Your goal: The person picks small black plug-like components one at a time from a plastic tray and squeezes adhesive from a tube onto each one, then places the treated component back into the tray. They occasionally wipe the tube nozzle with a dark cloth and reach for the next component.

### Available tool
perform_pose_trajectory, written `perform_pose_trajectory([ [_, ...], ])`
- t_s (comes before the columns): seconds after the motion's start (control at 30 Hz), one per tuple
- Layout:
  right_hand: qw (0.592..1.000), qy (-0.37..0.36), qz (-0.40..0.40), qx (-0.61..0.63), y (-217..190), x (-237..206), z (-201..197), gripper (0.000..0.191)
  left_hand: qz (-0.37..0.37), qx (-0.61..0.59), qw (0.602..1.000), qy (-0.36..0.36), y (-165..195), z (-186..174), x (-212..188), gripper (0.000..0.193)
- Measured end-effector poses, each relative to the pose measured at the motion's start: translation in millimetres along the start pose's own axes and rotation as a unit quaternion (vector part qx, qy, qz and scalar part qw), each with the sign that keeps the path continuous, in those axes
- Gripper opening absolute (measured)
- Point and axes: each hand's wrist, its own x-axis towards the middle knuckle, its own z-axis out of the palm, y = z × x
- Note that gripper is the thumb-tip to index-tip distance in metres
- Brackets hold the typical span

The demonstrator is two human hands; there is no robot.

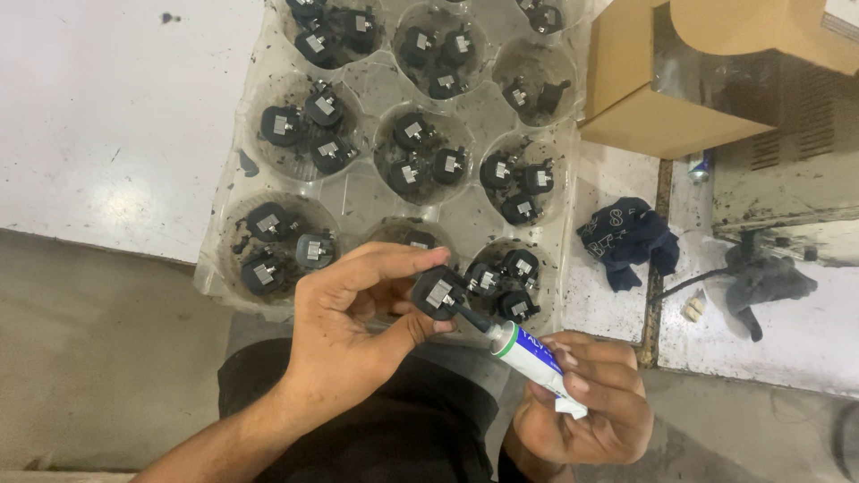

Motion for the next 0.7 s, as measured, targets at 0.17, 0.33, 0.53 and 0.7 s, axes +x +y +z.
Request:
perform_pose_trajectory([
  [0.17,1.000,-0.004,0.005,-0.006,-1.1,-1.0,0.6,0.017,0.005,-0.006,1.000,0.004,-0.1,0.5,-0.5,0.046],
  [0.33,1.000,-0.009,0.005,-0.011,-1.5,-1.0,-0.3,0.019,0.009,-0.002,1.000,0.005,-2.7,-1.2,-0.8,0.047],
  [0.53,1.000,-0.002,0.005,0.001,-0.7,-2.6,1.4,0.019,0.000,-0.039,0.999,0.020,-17.0,-1.3,-4.6,0.047],
  [0.7,0.999,-0.019,0.030,-0.013,-5.7,-1.6,4.6,0.021,-0.069,-0.196,0.978,0.014,-34.9,3.6,-5.6,0.050],
])
